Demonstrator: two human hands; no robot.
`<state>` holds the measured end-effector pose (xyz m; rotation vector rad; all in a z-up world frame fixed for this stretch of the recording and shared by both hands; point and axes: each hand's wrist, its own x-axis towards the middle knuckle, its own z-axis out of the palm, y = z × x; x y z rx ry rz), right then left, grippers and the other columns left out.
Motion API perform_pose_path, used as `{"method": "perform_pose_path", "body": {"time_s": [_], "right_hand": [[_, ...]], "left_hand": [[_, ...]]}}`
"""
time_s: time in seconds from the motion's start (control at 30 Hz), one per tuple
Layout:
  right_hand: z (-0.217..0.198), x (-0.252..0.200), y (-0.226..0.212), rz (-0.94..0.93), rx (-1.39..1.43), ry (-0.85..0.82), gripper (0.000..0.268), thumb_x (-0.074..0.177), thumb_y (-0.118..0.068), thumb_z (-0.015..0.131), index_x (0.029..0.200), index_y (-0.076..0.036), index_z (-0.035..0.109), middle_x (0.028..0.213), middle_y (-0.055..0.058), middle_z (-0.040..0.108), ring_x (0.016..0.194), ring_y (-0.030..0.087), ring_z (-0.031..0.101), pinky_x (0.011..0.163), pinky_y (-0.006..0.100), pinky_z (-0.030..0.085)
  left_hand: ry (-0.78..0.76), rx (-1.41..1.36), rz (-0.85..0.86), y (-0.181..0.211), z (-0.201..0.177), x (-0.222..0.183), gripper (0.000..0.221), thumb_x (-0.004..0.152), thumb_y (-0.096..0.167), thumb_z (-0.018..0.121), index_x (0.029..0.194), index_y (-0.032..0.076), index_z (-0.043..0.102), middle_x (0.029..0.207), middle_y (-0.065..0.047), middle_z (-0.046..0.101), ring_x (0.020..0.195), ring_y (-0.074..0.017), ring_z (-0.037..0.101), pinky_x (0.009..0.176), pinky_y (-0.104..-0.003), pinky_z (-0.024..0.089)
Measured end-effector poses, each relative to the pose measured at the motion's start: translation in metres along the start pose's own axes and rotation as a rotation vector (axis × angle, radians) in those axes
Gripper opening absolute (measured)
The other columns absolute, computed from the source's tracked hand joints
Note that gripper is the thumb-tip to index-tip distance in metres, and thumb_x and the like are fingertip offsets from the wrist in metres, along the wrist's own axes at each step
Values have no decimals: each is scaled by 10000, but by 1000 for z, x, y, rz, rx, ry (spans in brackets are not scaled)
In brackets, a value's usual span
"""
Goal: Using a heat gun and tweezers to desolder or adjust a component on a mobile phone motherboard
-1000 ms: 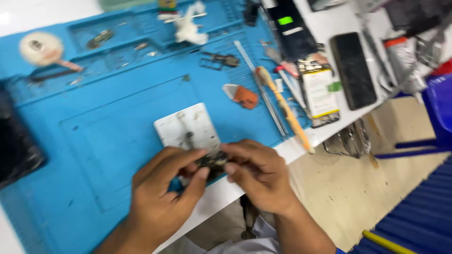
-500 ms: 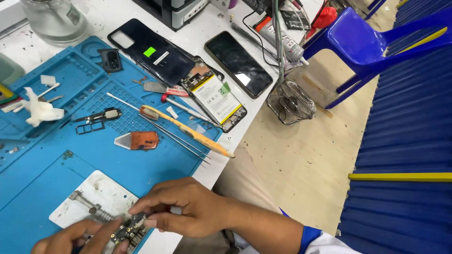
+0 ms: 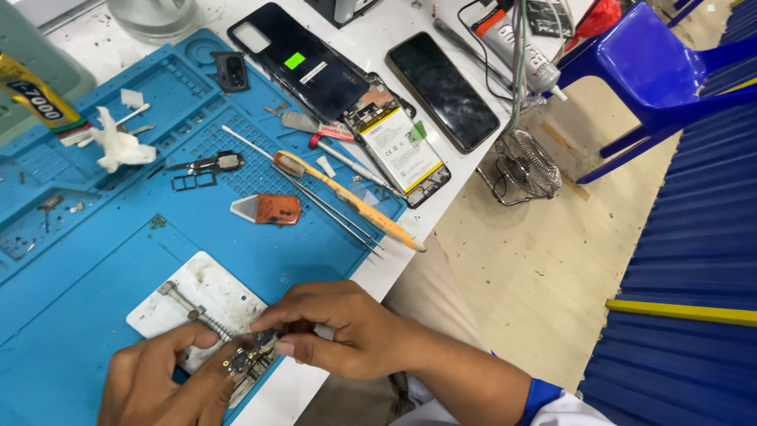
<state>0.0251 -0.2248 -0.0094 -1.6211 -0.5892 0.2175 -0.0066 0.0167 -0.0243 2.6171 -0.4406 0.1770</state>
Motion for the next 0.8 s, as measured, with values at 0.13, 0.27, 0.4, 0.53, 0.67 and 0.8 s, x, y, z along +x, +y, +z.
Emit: {"method": "perform_pose_path", "body": {"time_s": [0.13,0.27,0.4,0.53,0.67,0.8], "right_hand": [[1,1,-1,1,-6,2,276,1072,-174,589,1316,-56,638,1155,140,706,911,236,694,821,314,546],[1,1,-1,-14,-17,5,275,1072,-160,582,1316,-44,631,1133,148,703,905,244,697,827,321,554],[2,2,-5,-20,-36,2,267,1076,-159,574,1314,-57,635,1153,145,702,984,258,718,889,328,569],[0,3,-11,-87,-41,-3,248,1097,-125,567,1327,-55,628,1122,152,674,1027,284,688,923,360,579],[7,2,-4,-102,-225,38,259,1031,-75,623,1284,-33,658,1112,153,578,1007,274,631,895,356,543],[13,5,-9,13,-374,114,281,973,-52,655,1245,13,687,1030,142,613,910,230,653,816,297,532]], "left_hand": [[-12,-46,3,8,-7,3,256,838,102,694,1021,226,822,1141,-14,663,989,-315,507,761,-431,505],[-8,-34,-18,14,-12,6,325,883,77,627,1054,281,812,1153,4,648,1013,-307,510,761,-414,512],[-81,-23,-51,7,-12,5,462,884,87,621,1207,382,771,1192,26,602,1040,-313,491,793,-418,522],[-98,-8,-69,8,-12,16,455,854,58,624,1154,362,779,1159,-41,582,963,-360,489,792,-470,488],[64,-95,137,6,-17,17,316,927,19,641,1160,198,756,1134,-98,574,877,-349,486,716,-438,459],[189,-103,224,4,-21,21,285,927,-50,714,1158,114,688,1029,-68,521,794,-293,429,663,-415,414]]}}
